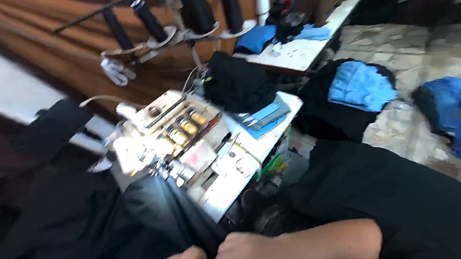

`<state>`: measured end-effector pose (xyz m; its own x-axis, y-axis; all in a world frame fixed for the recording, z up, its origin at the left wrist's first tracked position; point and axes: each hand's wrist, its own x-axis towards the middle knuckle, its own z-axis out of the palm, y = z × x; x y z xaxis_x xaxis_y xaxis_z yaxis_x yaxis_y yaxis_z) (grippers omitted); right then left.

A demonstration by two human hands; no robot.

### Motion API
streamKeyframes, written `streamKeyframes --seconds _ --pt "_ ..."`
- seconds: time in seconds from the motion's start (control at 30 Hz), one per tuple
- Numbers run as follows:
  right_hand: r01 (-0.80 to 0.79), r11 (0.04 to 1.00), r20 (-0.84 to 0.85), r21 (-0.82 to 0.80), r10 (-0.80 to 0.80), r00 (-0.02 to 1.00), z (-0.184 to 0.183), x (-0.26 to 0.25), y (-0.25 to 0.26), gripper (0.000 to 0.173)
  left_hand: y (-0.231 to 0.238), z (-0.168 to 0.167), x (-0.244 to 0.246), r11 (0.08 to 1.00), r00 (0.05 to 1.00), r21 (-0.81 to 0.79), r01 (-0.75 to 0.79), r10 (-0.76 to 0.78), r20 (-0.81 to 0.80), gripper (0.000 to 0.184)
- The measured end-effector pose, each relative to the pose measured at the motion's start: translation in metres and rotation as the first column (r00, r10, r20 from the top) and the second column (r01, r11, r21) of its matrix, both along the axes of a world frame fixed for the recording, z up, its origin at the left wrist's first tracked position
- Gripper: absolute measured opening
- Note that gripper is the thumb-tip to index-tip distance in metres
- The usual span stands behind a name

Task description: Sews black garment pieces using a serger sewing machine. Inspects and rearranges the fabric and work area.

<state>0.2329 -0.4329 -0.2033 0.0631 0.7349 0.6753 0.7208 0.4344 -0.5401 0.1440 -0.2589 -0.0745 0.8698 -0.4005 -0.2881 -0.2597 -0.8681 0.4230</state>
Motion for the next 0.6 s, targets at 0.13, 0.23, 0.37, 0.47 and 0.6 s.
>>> streamKeyframes --seconds 0.13,0.23,0.37,0.47,0.6 --pt "0.006 0.999 -0.049 -0.039 -0.008 0.999 -0.001 0.009 -0.004 0.020 0.006 -0.014 -0.024 0.998 0.975 0.041 -0.055 0.044 0.220 0.011" --pt "0.015 0.999 -0.056 -0.043 -0.018 0.998 -0.001 0.004 -0.002 0.023 0.001 -0.020 -0.036 0.993 0.949 0.057 -0.099 0.077 0.305 0.012" --pt "-0.003 1.000 -0.042 0.011 0.004 0.999 -0.003 0.001 0.001 0.020 -0.003 -0.021 -0.045 0.989 0.938 0.063 -0.136 0.108 0.330 0.013" --pt "-0.018 0.996 -0.009 0.091 0.018 1.000 -0.001 -0.001 0.004 0.017 -0.005 -0.020 -0.050 0.987 0.923 0.063 -0.146 0.113 0.369 0.015" --pt "-0.063 0.982 0.041 0.179 0.056 0.998 0.006 -0.002 0.011 0.016 -0.004 -0.012 -0.052 0.981 0.898 0.068 -0.183 0.139 0.417 0.013"
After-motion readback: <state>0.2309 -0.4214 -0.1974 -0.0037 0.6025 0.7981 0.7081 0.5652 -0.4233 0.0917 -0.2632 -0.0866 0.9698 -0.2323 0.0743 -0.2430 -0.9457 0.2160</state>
